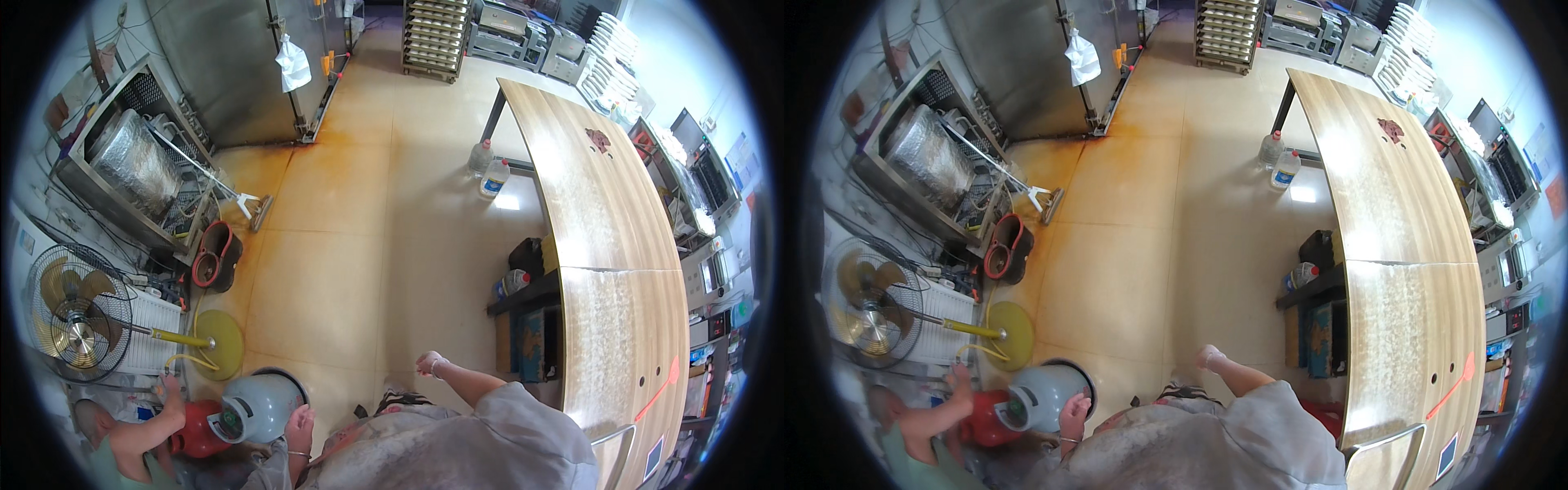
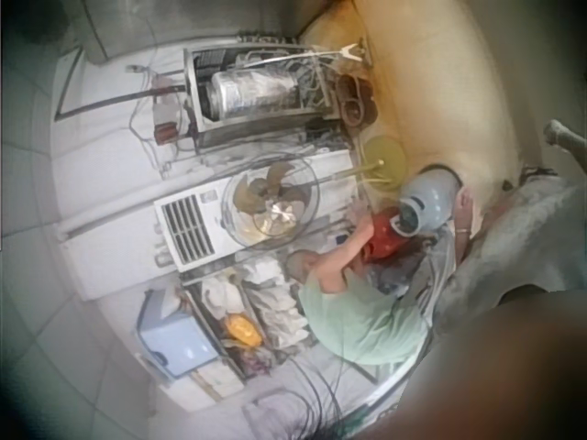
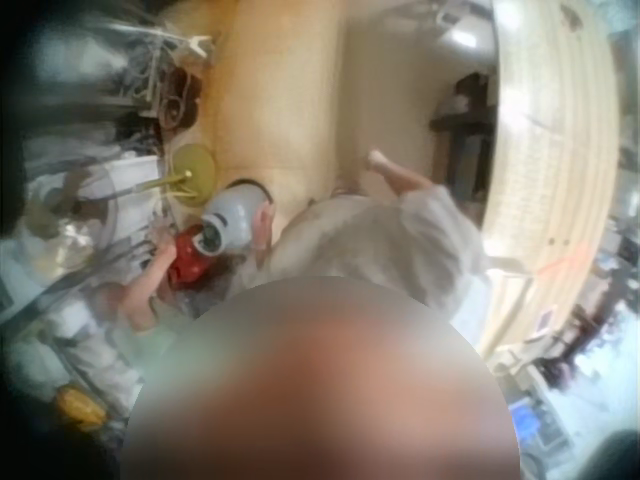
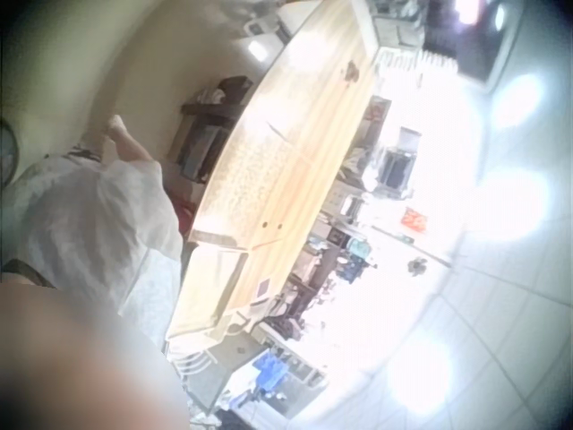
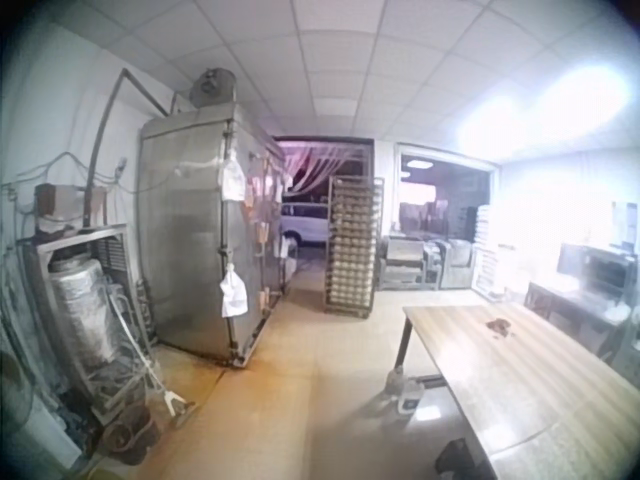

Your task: The person weighs and packs bundles of noodles into plastic bags on a digital scale, then places them into a crate. Later, the person walks to a gas cylinder, removes a regulator, and mops the floor with a mop and bucket.

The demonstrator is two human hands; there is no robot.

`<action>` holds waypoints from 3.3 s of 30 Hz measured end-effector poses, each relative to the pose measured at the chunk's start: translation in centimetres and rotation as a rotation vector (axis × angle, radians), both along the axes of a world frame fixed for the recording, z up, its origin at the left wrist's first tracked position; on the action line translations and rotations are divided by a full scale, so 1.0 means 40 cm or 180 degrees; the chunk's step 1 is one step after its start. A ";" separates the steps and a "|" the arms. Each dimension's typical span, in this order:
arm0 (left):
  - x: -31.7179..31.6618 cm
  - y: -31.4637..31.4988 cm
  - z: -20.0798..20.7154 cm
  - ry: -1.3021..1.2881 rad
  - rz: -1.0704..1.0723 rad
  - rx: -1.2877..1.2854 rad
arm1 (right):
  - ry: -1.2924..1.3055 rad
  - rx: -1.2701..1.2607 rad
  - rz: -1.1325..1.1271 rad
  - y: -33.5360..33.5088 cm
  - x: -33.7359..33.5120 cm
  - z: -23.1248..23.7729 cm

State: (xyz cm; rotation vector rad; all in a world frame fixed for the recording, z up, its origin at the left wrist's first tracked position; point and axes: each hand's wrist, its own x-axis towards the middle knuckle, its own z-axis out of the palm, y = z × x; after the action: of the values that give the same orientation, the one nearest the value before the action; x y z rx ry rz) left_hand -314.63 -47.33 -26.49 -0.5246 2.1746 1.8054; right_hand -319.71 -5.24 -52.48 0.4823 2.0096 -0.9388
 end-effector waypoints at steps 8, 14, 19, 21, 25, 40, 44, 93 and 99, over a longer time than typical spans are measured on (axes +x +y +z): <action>0.069 -0.080 -0.102 -0.0765 -0.0027 -0.0572 | -0.0081 -0.0525 -0.0903 0.004 -0.040 0.118; 0.236 -0.204 -0.291 -0.1355 0.0679 0.0895 | -0.0225 -0.0064 -0.0285 0.075 -0.006 0.033; 0.373 -0.277 -0.411 -0.0448 -0.2667 -0.2080 | -0.0304 -0.0003 -0.0467 0.072 0.018 -0.004; 0.427 -0.285 -0.426 -0.0284 -0.3114 -0.2579 | -0.0348 -0.0173 -0.0752 0.051 0.017 0.028; 0.475 -0.285 -0.444 -0.1045 -0.1905 -0.1603 | -0.0424 -0.0732 -0.1550 0.002 -0.003 0.128; 0.393 -0.226 -0.403 -0.1416 0.0262 0.0824 | -0.0425 -0.0379 -0.1059 0.046 0.090 0.195; 0.411 -0.219 -0.445 -0.1391 0.0170 0.0568 | -0.0528 -0.0351 -0.1154 0.065 0.109 0.184; 0.479 -0.128 -0.321 -0.0863 -0.0429 -0.0810 | -0.0517 -0.0685 -0.0832 0.041 0.058 0.229; 0.469 -0.116 -0.324 -0.1037 0.0434 -0.0246 | -0.0584 -0.0714 -0.0888 0.055 0.025 0.221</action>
State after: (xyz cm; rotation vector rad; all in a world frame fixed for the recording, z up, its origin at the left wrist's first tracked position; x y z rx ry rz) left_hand -295.88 -51.95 -39.45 -0.9342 2.0305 1.5715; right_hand -318.72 -3.04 -43.62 0.7078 1.6753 -1.2271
